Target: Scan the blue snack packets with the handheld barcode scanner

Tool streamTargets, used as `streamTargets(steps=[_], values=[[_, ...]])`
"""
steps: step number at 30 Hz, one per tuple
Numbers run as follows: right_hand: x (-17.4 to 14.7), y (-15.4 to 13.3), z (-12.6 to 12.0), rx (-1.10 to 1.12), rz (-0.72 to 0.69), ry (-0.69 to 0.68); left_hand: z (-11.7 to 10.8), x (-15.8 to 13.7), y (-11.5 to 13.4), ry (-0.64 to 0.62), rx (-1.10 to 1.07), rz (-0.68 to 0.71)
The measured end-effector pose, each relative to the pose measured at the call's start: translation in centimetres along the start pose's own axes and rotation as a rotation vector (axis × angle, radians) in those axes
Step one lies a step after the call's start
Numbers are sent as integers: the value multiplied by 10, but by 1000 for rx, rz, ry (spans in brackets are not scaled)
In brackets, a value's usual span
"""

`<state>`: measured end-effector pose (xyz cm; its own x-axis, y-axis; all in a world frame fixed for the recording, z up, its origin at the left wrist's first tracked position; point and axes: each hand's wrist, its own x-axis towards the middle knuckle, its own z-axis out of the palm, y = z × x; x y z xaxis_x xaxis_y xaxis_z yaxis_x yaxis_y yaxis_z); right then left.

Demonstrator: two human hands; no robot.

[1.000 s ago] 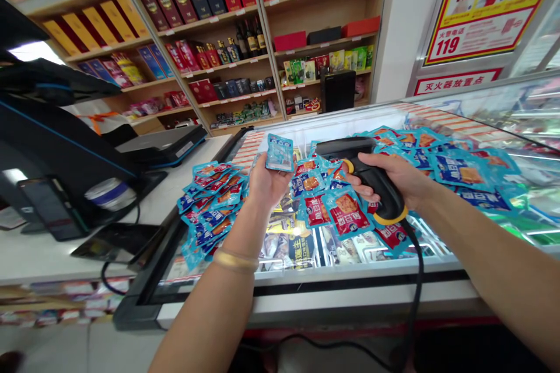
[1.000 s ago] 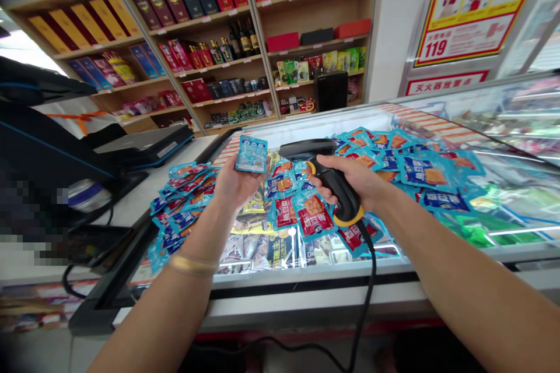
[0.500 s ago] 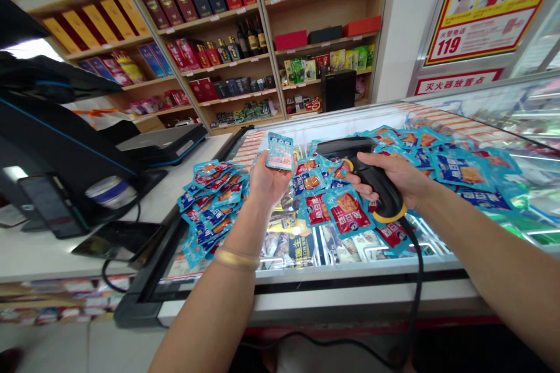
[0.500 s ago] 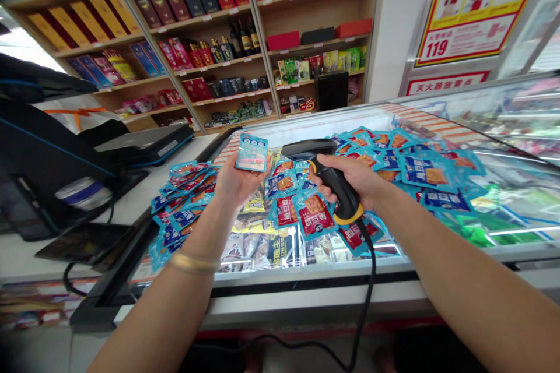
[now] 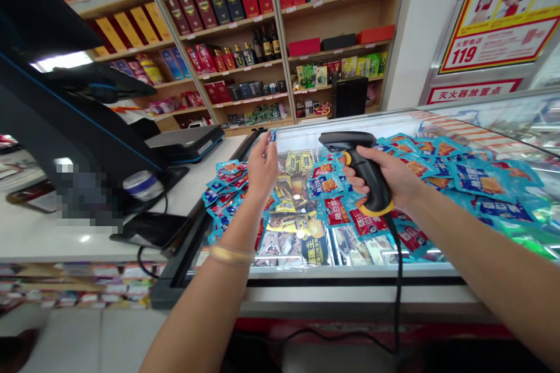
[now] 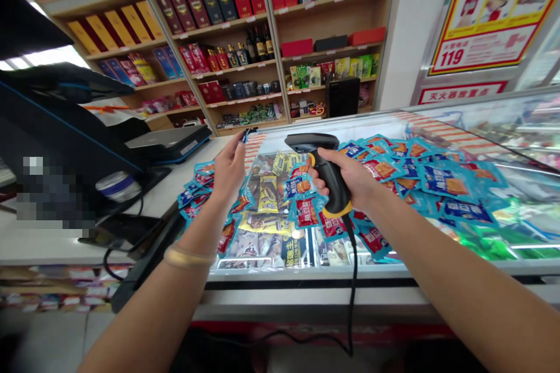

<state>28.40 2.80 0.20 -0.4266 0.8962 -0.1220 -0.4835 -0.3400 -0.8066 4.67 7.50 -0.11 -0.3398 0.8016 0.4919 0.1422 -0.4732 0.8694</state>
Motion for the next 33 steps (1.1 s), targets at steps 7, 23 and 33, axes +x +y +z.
streamTargets(steps=[7, 23, 33], values=[[38, 33, 64, 35, 111, -114, -91, 25, -11, 33, 699, 21], [29, 1, 27, -3, -15, -42, -38, -7, -2, -164, 247, 49], [-4, -24, -42, -23, -150, 80, 44, -40, -28, -665, 322, -125]])
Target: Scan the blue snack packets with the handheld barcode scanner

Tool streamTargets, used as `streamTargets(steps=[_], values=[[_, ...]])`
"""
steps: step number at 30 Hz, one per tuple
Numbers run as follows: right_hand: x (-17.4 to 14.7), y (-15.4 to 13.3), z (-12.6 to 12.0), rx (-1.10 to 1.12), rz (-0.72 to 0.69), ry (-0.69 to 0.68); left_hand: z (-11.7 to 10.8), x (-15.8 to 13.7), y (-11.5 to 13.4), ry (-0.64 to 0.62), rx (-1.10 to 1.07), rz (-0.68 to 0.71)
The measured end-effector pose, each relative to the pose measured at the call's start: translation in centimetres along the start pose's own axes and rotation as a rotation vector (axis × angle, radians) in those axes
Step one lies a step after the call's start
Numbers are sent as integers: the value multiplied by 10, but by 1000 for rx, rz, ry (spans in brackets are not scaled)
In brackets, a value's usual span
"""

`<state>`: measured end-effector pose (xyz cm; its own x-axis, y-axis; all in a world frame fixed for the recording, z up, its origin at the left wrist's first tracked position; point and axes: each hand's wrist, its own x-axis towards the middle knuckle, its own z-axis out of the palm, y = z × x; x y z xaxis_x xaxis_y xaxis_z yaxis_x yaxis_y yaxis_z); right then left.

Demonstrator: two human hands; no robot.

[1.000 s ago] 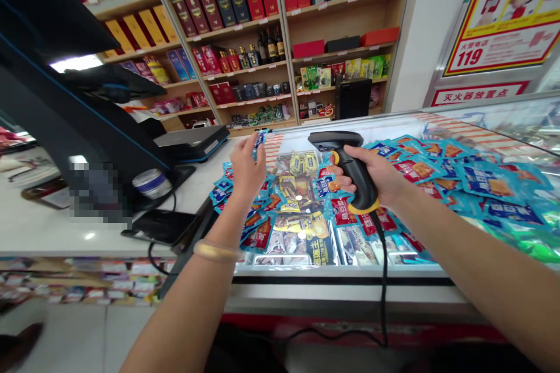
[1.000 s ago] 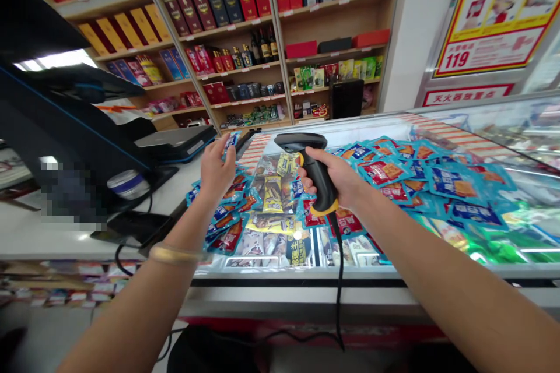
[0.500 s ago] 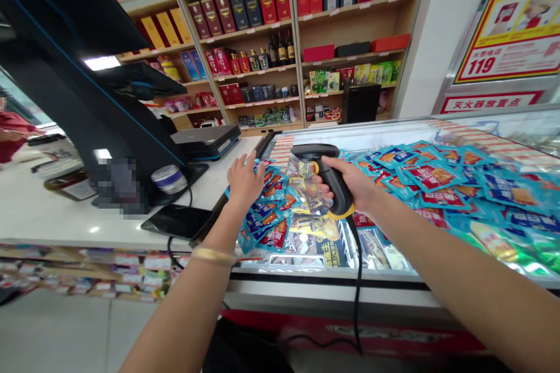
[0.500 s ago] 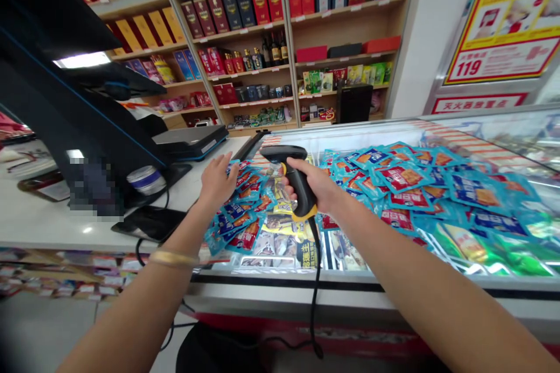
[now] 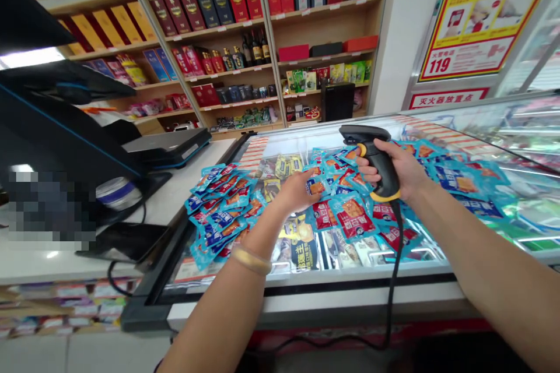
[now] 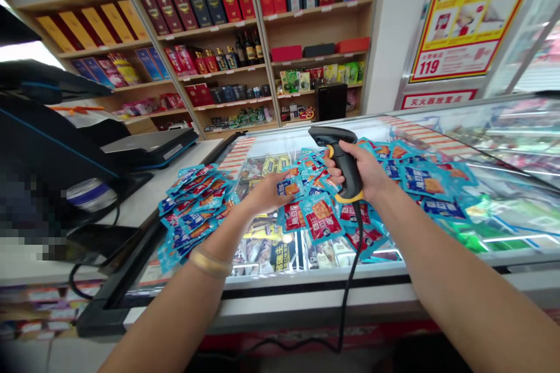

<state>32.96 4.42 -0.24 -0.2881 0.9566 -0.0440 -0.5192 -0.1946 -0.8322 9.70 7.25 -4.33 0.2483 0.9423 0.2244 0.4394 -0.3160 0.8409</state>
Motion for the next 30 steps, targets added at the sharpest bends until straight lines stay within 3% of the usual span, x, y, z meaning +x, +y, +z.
streamTargets(steps=[7, 17, 25, 27, 30], values=[[1, 11, 4, 1, 6, -46, -19, -6, -12, -113, -64, -42], [-2, 17, 6, -33, 70, -55, -14, -6, -18, 15, -124, 13], [-3, 18, 9, -17, 84, -24, -9, -5, -14, 10, 152, 6], [-3, 17, 8, -21, 77, -25, -8, -5, -14, 43, 78, 3], [-4, 17, 8, -25, 78, -34, -8, -3, -13, 166, -233, -70]])
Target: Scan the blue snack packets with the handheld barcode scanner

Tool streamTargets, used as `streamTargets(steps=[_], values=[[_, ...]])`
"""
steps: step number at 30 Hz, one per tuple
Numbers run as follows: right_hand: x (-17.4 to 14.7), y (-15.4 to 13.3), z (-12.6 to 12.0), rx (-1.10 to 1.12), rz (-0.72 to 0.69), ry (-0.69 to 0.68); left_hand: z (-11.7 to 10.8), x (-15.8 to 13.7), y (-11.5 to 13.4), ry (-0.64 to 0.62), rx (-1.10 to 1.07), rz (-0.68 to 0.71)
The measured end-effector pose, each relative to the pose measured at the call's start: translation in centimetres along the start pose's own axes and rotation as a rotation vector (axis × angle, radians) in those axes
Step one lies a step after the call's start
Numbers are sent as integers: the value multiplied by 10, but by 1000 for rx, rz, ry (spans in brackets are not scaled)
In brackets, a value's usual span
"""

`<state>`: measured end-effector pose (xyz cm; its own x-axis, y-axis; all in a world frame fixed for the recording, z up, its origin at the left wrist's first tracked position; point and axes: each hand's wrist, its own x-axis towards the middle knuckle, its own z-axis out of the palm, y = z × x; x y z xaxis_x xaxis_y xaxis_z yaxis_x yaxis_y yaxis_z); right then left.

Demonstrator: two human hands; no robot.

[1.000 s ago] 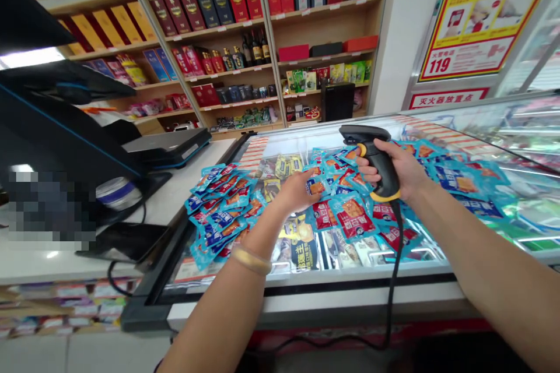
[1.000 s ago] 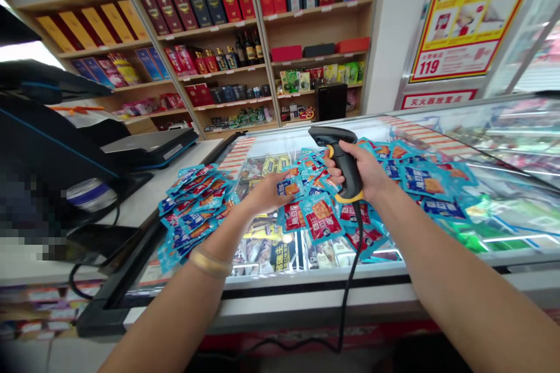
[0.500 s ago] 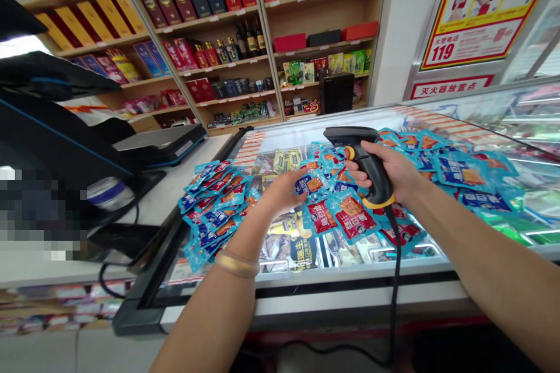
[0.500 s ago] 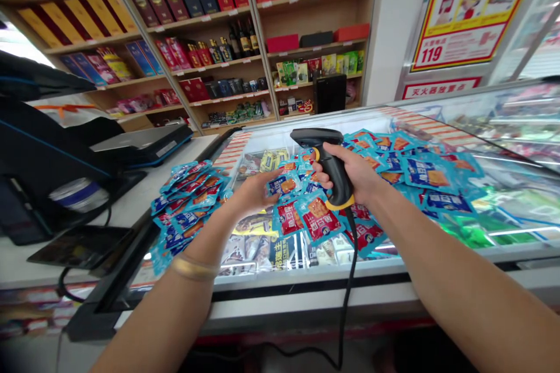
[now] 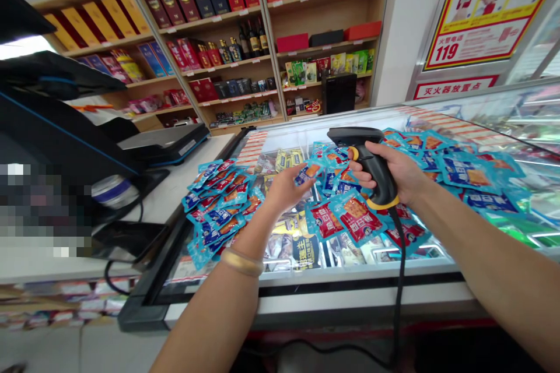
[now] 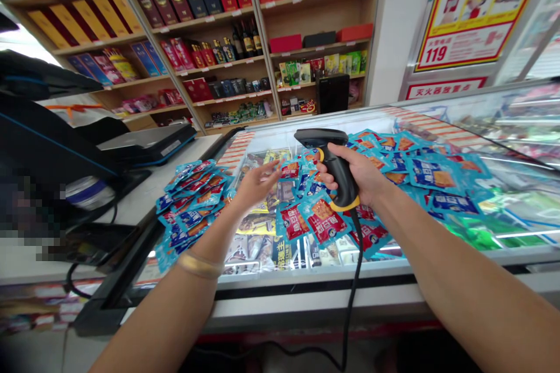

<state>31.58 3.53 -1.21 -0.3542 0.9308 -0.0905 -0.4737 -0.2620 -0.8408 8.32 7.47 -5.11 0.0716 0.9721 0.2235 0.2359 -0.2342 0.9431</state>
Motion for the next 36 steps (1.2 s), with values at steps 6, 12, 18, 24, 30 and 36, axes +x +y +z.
streamTargets(steps=[6, 12, 18, 24, 30, 36], values=[[-1, 1, 1, 22, 18, 1, -2, 3, 11, 62, -631, -334], [2, 4, -4, -2, 45, -8, 0, -1, 19, 43, -667, -359], [4, 5, -7, -8, 39, -6, 1, -1, 18, 60, -672, -362], [3, 5, -3, 19, 60, -17, 0, -1, 19, 40, -674, -353], [3, 5, -2, 42, 71, 8, 3, 0, 15, 55, -615, -329], [7, 8, 11, 75, 14, 12, -15, 7, 16, 236, -191, 94]])
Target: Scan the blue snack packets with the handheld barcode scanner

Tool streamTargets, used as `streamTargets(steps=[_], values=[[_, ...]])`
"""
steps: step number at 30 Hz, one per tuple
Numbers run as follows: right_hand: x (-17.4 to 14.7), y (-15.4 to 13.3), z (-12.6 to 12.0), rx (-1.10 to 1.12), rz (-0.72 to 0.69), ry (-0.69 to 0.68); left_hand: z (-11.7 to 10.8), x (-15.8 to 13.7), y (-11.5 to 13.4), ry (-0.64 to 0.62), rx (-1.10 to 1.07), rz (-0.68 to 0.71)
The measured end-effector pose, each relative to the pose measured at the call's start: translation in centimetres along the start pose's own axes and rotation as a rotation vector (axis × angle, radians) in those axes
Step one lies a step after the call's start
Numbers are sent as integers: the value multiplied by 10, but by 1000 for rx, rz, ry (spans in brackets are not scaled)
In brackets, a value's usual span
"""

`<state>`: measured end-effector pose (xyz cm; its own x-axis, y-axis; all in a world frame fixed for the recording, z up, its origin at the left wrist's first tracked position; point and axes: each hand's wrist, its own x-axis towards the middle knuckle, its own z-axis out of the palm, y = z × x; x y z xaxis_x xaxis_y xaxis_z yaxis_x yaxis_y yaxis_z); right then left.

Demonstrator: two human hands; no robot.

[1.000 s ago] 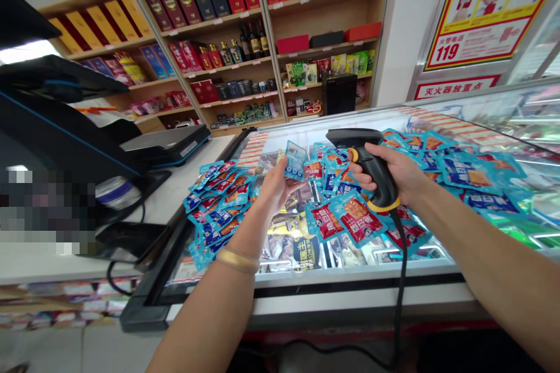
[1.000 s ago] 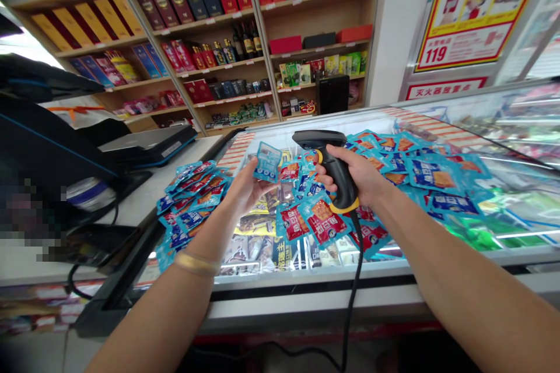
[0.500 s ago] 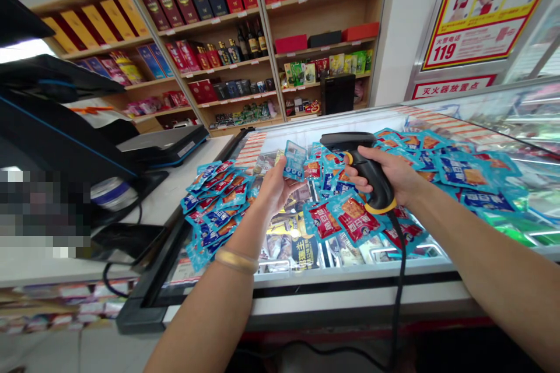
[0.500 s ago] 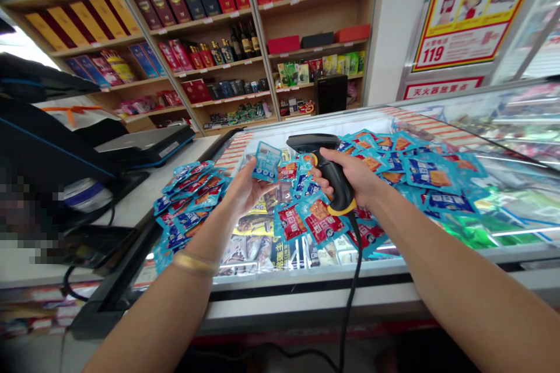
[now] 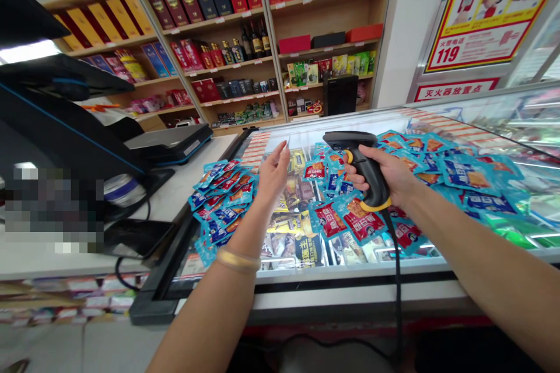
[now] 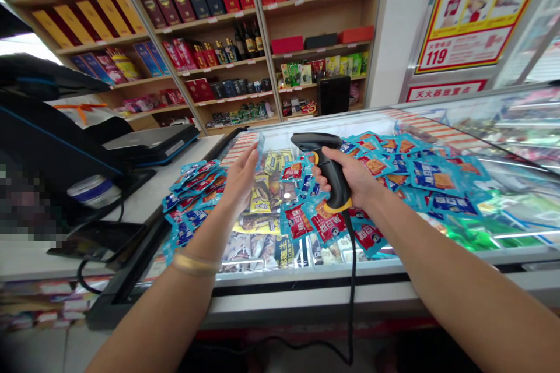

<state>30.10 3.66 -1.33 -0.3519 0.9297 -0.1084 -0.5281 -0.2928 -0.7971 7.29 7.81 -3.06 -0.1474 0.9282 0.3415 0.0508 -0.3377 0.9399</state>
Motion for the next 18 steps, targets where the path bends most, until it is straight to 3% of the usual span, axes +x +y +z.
streamTargets(steps=[2, 5, 8, 10, 14, 18], values=[[4, 2, 11, -1, -1, -9, -23, 10, 8, 53, 201, 165], [14, 10, 33, -1, 14, -65, -74, 21, 18, 165, 587, 303], [26, 26, 60, 23, 74, -129, -123, 22, 16, 227, 984, 231], [33, 40, 78, 45, 131, -154, -145, 18, 5, 154, 1143, 96], [41, 62, 99, 46, 203, -182, -162, 12, -17, 42, 1193, 37], [40, 61, 92, 55, 187, -177, -163, 16, -21, 44, 1107, 57]])
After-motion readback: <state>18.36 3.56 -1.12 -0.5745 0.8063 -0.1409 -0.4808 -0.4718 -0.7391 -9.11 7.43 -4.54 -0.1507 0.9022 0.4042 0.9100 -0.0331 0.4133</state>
